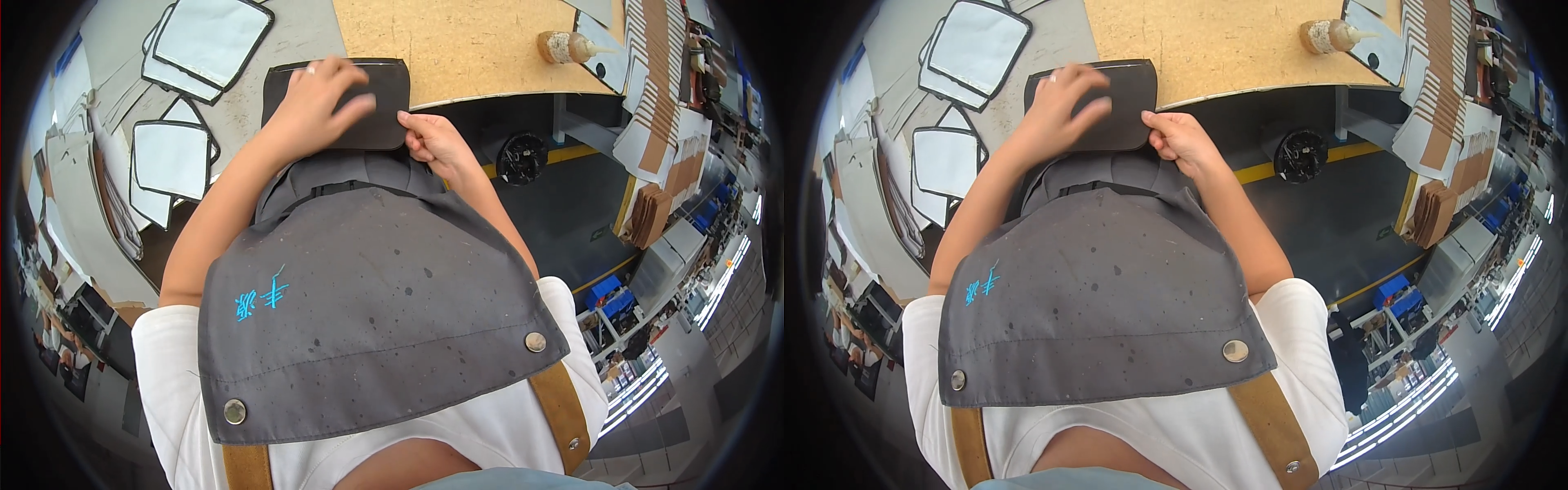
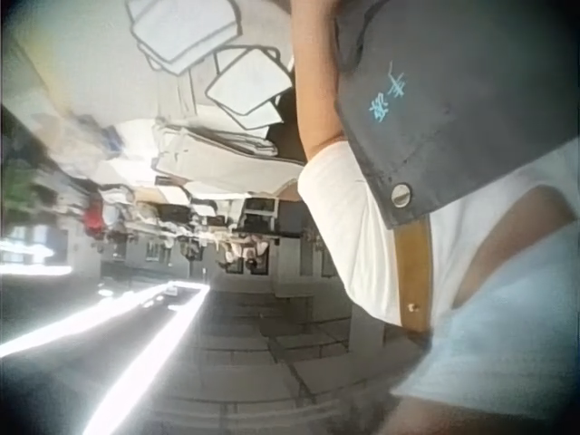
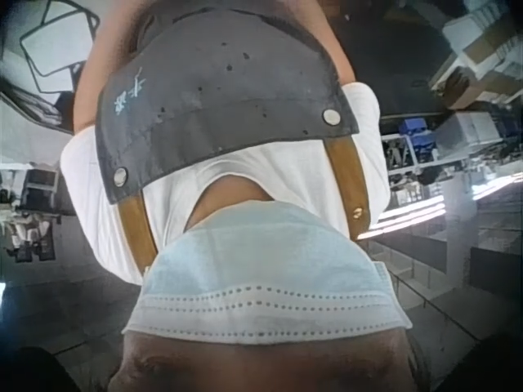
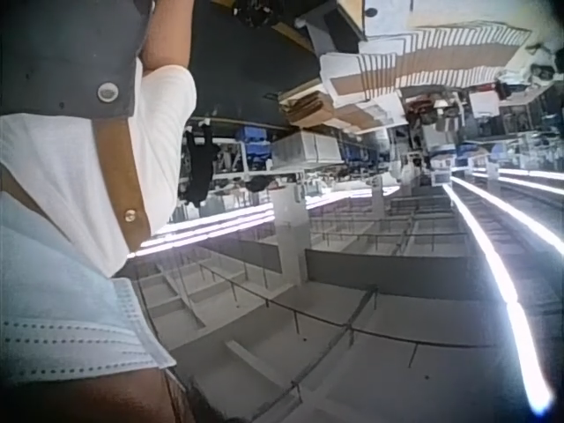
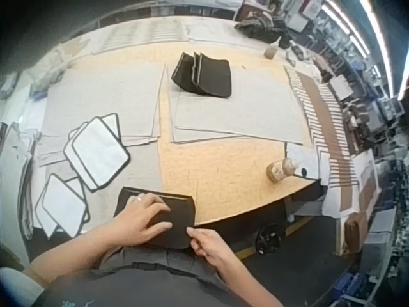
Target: Assembling leather components by peeling adhesive liners and sticking pieces together.
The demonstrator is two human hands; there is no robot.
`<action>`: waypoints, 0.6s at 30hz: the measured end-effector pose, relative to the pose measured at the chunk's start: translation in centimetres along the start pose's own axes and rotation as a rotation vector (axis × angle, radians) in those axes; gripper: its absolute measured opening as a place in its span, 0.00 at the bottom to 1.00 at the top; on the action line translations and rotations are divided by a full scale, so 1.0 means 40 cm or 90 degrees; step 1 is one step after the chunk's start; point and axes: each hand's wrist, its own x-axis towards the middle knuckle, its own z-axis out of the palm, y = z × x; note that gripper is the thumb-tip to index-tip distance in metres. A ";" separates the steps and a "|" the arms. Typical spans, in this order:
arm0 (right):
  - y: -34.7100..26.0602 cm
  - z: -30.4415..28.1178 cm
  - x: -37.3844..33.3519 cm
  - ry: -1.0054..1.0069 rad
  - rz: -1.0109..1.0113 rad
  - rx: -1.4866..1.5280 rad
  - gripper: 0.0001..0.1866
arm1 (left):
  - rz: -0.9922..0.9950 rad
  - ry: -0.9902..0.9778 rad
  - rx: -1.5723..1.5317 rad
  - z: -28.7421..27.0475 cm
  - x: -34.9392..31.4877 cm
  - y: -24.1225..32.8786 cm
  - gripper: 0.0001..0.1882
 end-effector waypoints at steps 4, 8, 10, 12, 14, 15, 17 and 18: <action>-0.012 0.064 -0.020 -0.087 -0.005 0.033 0.15 | 0.093 -0.058 0.033 -0.037 -0.083 0.073 0.16; -0.041 0.101 -0.056 -0.145 -0.055 -0.227 0.15 | 0.114 0.046 0.117 -0.039 -0.130 0.069 0.12; -0.053 0.073 -0.059 -0.098 -0.145 -0.277 0.13 | 0.126 0.053 0.129 -0.063 -0.154 0.068 0.12; -0.059 0.053 -0.052 0.031 -0.310 -0.299 0.10 | 0.148 0.087 0.130 -0.072 -0.174 0.062 0.11; -0.067 0.031 -0.043 0.023 -0.353 -0.335 0.11 | 0.151 0.094 0.127 -0.081 -0.191 0.059 0.11; -0.066 0.026 -0.042 0.016 -0.400 -0.373 0.13 | 0.157 0.103 0.125 -0.085 -0.199 0.058 0.11; -0.066 0.041 -0.045 -0.007 -0.415 -0.425 0.14 | 0.158 0.108 0.123 -0.090 -0.208 0.056 0.11; -0.064 0.049 -0.046 -0.030 -0.431 -0.479 0.15 | 0.161 0.112 0.119 -0.094 -0.211 0.057 0.12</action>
